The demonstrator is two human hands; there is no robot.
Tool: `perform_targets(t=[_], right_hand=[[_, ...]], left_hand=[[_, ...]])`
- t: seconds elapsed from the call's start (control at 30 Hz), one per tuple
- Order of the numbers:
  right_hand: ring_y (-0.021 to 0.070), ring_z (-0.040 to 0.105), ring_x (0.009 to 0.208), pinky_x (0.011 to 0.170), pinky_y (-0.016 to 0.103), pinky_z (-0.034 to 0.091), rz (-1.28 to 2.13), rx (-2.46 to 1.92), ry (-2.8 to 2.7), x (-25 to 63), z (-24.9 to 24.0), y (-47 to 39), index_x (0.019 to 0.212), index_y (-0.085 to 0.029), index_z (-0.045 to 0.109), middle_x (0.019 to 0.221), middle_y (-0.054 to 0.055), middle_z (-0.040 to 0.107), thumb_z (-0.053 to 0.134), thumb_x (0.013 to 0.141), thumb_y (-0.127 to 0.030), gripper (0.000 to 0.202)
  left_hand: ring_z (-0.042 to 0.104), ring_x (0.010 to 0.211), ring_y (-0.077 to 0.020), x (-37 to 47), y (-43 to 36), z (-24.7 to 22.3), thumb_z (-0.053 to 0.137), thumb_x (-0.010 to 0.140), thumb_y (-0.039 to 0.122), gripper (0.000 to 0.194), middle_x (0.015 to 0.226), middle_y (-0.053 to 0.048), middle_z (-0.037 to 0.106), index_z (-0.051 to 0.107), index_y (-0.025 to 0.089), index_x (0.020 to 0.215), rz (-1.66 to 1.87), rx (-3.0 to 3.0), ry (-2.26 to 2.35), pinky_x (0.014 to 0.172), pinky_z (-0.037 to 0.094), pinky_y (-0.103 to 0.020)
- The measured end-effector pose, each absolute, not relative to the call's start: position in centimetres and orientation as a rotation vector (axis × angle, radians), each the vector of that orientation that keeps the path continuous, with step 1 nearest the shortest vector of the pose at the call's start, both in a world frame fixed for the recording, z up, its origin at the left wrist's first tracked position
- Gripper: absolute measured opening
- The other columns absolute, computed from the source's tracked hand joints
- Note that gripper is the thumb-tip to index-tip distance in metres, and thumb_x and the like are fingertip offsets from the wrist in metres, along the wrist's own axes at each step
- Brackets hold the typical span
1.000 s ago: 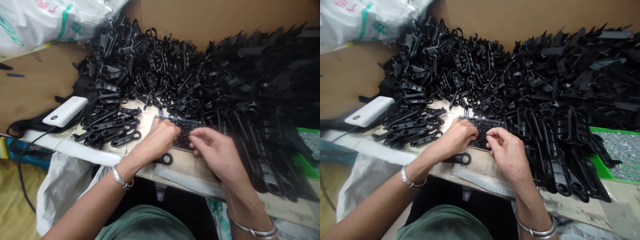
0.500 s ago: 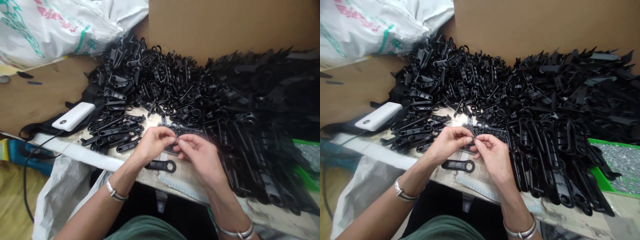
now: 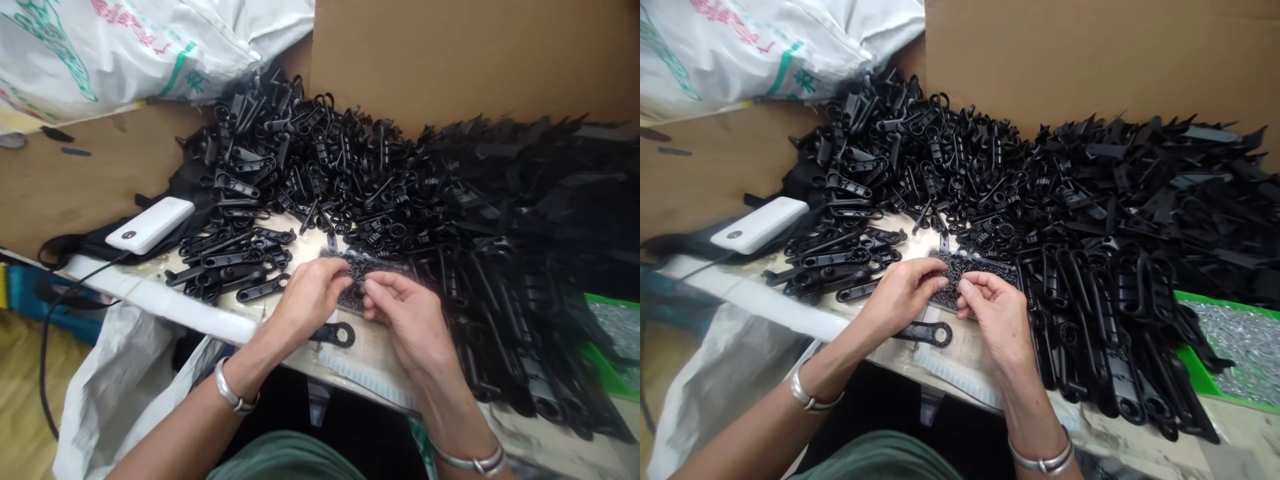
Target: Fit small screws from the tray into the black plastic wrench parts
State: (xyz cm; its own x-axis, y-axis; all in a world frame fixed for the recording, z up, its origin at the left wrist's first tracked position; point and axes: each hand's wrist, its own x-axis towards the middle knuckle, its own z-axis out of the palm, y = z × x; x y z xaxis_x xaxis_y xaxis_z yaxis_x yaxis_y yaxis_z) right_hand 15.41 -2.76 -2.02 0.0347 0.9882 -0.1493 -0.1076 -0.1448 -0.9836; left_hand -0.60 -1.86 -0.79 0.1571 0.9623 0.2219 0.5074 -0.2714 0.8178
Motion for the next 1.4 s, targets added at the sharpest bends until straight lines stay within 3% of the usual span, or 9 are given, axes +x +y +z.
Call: perform_targets(t=[0.1, 0.3, 0.5, 0.73, 0.97, 1.17, 1.4], right_hand=[[0.0076, 0.056, 0.05, 0.05, 0.017, 0.049, 1.36, -1.243, -1.045, 15.6, -2.1, -2.8, 0.087, -0.013, 0.069, 0.058, -0.001, 0.063, 0.078, 0.071, -0.031, 0.026], [0.0078, 0.059, 0.052, 0.053, 0.017, 0.052, 1.279, -1.241, -1.115, 15.5, -1.9, -3.0, 0.087, -0.014, 0.068, 0.061, -0.001, 0.065, 0.077, 0.073, -0.027, 0.022], [0.0086, 0.062, 0.055, 0.052, 0.015, 0.052, 1.158, -1.311, -1.165, 15.2, -1.9, -2.9, 0.087, -0.014, 0.069, 0.065, 0.001, 0.067, 0.077, 0.072, -0.025, 0.02], [0.0102, 0.063, 0.057, 0.053, 0.017, 0.054, 1.159, -1.335, -1.17, 15.3, -2.1, -2.9, 0.087, -0.014, 0.069, 0.067, 0.001, 0.068, 0.077, 0.072, -0.026, 0.021], [0.0106, 0.064, 0.062, 0.061, 0.019, 0.054, 1.031, -1.331, -1.3, 15.0, -1.8, -3.2, 0.085, -0.017, 0.069, 0.075, 0.001, 0.07, 0.074, 0.074, -0.024, 0.014], [0.0124, 0.065, 0.073, 0.071, 0.023, 0.054, 0.905, -1.328, -1.4, 14.7, -2.4, -3.4, 0.087, -0.019, 0.069, 0.083, 0.001, 0.071, 0.07, 0.077, -0.024, 0.011], [0.0127, 0.064, 0.059, 0.058, 0.024, 0.055, 1.094, -1.335, -1.218, 15.1, -2.2, -3.1, 0.086, -0.016, 0.068, 0.07, 0.001, 0.068, 0.076, 0.072, -0.029, 0.021]], left_hand=[[0.063, 0.085, -0.0133, -0.3, -2.1, -0.6, 0.059, 0.085, 0.016, 0.015, 0.093, -0.001, 0.072, 0.071, 0.019, 0.093, 1.0, 2.021, 1.267, 0.078, 0.044, -0.021], [0.064, 0.072, -0.0112, -0.1, -2.0, -0.9, 0.06, 0.085, 0.023, 0.013, 0.079, 0.004, 0.073, 0.072, 0.02, 0.085, 0.938, 1.78, 1.32, 0.069, 0.045, -0.02], [0.054, 0.058, -0.0098, -0.4, -2.2, -0.8, 0.054, 0.088, 0.022, 0.018, 0.063, 0.004, 0.063, 0.069, 0.019, 0.08, 0.844, 1.935, 1.428, 0.057, 0.038, -0.021], [0.06, 0.089, -0.0157, -0.3, -2.1, -1.0, 0.06, 0.084, 0.015, 0.012, 0.093, -0.002, 0.071, 0.07, 0.016, 0.092, 0.939, 2.134, 1.362, 0.082, 0.042, -0.024], [0.058, 0.068, -0.0113, -0.6, -2.2, -0.8, 0.055, 0.086, 0.02, 0.011, 0.074, 0.004, 0.067, 0.066, 0.02, 0.082, 0.844, 1.92, 1.382, 0.063, 0.04, -0.021], [0.055, 0.069, -0.0138, -0.4, -2.4, -0.6, 0.044, 0.092, 0.023, 0.016, 0.077, 0.0, 0.062, 0.056, 0.018, 0.082, 0.739, 2.006, 1.446, 0.061, 0.037, -0.024], [0.051, 0.062, -0.0125, 0.0, -2.2, -0.7, 0.04, 0.094, 0.024, 0.026, 0.069, 0.0, 0.059, 0.051, 0.017, 0.071, 0.706, 2.039, 1.479, 0.057, 0.034, -0.024]])
